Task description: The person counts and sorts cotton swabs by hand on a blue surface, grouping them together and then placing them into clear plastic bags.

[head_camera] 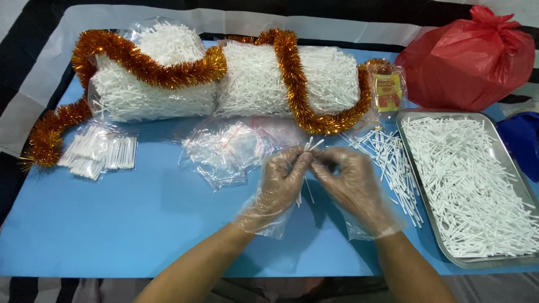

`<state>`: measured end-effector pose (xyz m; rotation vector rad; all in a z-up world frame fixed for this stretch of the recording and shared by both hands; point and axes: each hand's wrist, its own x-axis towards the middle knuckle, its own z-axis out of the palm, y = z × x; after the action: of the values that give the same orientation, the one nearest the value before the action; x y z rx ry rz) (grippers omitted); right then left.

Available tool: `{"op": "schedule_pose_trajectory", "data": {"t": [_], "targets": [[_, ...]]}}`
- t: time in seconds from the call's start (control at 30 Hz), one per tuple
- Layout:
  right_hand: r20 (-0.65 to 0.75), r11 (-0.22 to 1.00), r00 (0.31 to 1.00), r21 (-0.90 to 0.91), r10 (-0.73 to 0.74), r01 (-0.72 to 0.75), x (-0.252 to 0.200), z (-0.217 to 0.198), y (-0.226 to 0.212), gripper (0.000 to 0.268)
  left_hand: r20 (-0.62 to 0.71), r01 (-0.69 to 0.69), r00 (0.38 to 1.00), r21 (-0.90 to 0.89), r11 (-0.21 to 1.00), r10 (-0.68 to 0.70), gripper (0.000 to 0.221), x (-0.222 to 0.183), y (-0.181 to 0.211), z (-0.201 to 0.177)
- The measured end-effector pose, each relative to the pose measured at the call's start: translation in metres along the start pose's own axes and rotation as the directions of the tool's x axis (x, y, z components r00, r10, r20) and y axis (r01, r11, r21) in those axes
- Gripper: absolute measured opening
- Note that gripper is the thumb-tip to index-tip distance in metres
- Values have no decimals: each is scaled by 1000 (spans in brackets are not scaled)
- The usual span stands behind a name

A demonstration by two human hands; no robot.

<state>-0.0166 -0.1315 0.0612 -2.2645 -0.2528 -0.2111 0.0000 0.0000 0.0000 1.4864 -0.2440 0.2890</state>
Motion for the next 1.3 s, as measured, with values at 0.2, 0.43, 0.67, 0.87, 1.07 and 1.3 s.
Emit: {"op": "schedule_pose_trajectory", "data": {"t": [0.2,0.43,0.67,0.87,1.07,1.3], "targets": [[29,706,829,-508,-559,494,10,-24,0,10,118,65,992,-117,991,-51,25,-2,-4,-3],[94,585,757,-576,-646,571,18,-27,13,3,162,130,981,-149,980,-106,27,-2,0,-8],[-70,809,829,-275,-555,519,24,-19,53,11,241,166,963,-180,970,-120,27,2,9,-14],[-134,900,898,70,-418,430,18,-22,42,14,282,165,952,-143,976,-120,26,-3,6,-13],[-43,903,906,-110,-422,416,20,-23,58,12,205,109,975,-95,990,-88,24,0,-3,-13],[50,994,993,-17,-111,112,-6,20,43,14,60,50,997,-78,996,-46,26,5,6,-10]]}}
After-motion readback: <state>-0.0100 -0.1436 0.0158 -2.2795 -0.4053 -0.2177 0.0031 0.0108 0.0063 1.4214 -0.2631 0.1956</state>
